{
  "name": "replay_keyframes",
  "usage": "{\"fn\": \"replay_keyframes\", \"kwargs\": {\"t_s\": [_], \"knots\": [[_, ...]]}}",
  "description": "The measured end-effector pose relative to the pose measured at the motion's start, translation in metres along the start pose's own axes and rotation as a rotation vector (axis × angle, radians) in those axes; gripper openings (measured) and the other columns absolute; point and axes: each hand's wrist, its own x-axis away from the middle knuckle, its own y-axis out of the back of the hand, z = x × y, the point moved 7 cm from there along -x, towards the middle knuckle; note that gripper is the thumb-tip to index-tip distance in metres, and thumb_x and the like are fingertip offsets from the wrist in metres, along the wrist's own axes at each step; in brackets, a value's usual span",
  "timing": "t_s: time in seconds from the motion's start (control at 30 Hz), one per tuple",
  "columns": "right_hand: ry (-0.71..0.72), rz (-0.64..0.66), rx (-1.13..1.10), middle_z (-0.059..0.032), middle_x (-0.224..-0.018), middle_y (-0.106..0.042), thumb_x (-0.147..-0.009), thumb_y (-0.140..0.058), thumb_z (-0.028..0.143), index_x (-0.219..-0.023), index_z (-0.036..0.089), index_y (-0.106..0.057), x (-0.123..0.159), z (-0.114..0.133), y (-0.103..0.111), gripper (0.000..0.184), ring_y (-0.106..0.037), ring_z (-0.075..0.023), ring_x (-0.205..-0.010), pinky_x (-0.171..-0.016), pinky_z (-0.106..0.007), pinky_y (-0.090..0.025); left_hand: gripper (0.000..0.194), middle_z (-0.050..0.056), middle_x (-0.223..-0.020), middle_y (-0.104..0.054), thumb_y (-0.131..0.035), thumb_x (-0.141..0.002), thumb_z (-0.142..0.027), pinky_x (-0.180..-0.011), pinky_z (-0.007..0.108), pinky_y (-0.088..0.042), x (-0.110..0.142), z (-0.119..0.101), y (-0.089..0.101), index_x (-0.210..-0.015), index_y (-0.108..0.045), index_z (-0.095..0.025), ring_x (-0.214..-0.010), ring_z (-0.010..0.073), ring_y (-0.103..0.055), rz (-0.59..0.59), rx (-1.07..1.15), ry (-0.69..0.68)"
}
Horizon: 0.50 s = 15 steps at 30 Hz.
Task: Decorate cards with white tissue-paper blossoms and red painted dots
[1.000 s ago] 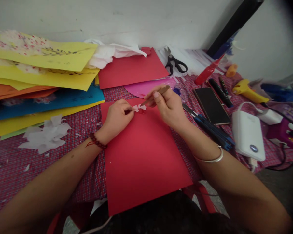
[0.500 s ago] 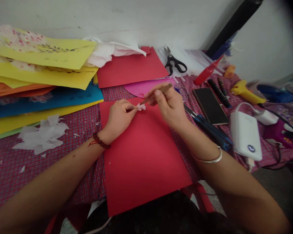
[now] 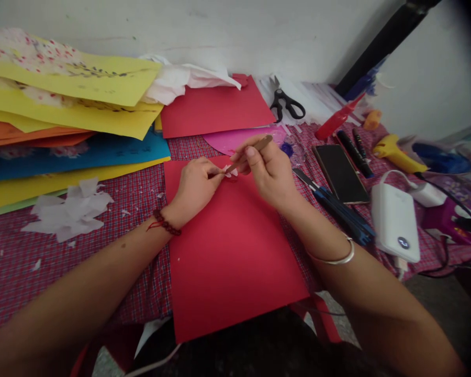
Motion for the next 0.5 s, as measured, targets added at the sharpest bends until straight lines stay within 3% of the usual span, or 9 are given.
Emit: {"fn": "replay_keyframes", "kwargs": {"t_s": [0.5], "knots": [[0.029,0.033,0.094,-0.0023,-0.080,-0.065,-0.103,-0.033,0.055,-0.096,0.026,-0.060,-0.0051,0.0020,-0.0001,0.040,-0.063,-0.0167,-0.070,-0.069,-0.035,-0.054,0.021,0.003,-0.073,-0.059,-0.061,-0.078,-0.013,-0.072,0.035,-0.043,-0.0059,0.0027,0.0013,-0.061,-0.057,-0.023,-0.074,0.0209,-0.055,-0.047,-0.087,0.022]]}}
